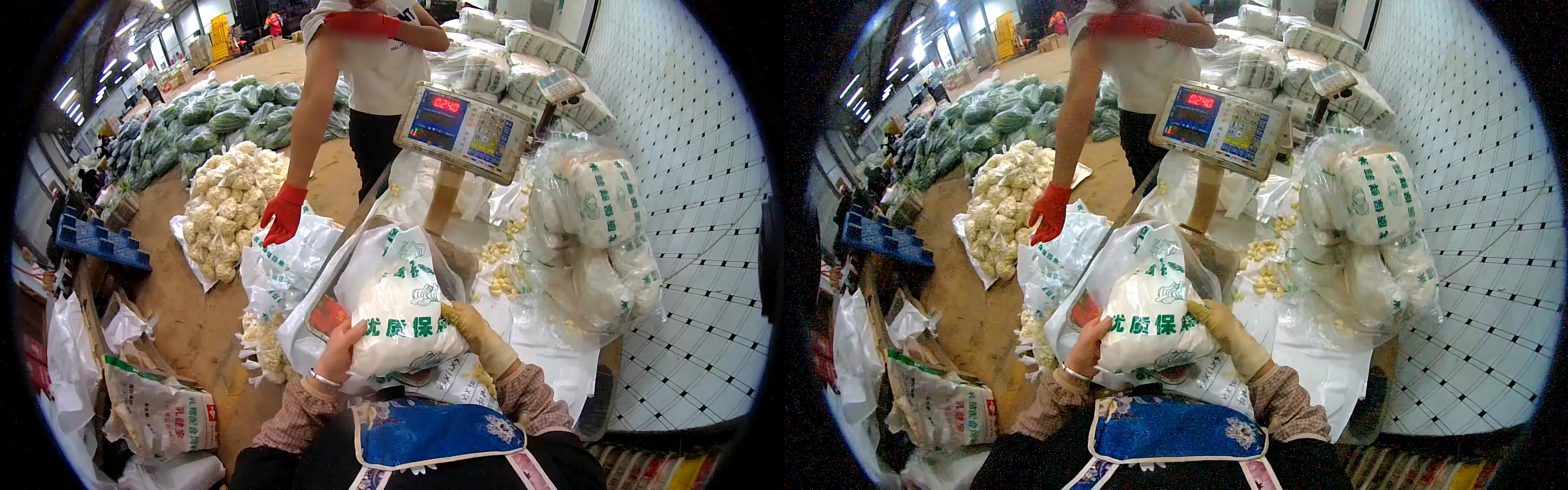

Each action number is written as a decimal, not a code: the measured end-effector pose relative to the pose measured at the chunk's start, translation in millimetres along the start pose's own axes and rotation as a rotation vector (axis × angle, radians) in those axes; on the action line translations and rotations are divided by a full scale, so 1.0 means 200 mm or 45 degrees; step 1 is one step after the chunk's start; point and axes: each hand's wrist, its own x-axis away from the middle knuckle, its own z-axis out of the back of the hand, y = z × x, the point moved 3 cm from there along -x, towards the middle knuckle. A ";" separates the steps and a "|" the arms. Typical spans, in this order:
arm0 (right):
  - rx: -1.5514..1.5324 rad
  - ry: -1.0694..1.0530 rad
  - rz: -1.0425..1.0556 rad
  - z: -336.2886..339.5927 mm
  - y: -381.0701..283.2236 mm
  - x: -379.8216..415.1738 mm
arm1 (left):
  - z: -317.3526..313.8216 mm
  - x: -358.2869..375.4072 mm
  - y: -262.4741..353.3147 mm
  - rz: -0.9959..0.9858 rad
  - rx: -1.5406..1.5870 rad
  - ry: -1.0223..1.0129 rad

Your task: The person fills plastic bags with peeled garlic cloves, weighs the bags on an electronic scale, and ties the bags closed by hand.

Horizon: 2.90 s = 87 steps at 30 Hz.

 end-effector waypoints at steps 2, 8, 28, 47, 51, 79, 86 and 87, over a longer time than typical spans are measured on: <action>-0.216 -0.010 -0.071 0.02 0.05 -0.04 | -0.03 0.02 -0.01 -0.083 0.091 0.040; -0.490 -0.126 -0.047 -0.10 0.00 -0.01 | -0.12 0.00 -0.02 -0.135 0.394 0.001; -0.327 -0.274 -0.095 -0.25 -0.07 0.02 | 0.08 -0.25 0.34 -1.007 -1.470 0.714; -0.274 -0.319 0.860 -0.30 -0.53 0.18 | 0.35 -0.48 0.30 -0.841 -0.492 0.549; -0.112 -0.221 0.833 -0.28 -0.54 0.26 | 0.32 -0.47 0.31 -0.852 -0.679 0.623; 1.007 1.149 0.652 0.69 -0.01 0.54 | 0.24 -0.37 0.23 -0.912 -1.154 0.647; 1.543 0.842 -0.427 0.54 -0.27 0.66 | 0.17 -0.29 0.23 -1.064 -1.598 0.600; 1.410 0.770 -0.294 0.47 -0.31 0.61 | 0.17 -0.30 0.23 -1.111 -1.596 0.609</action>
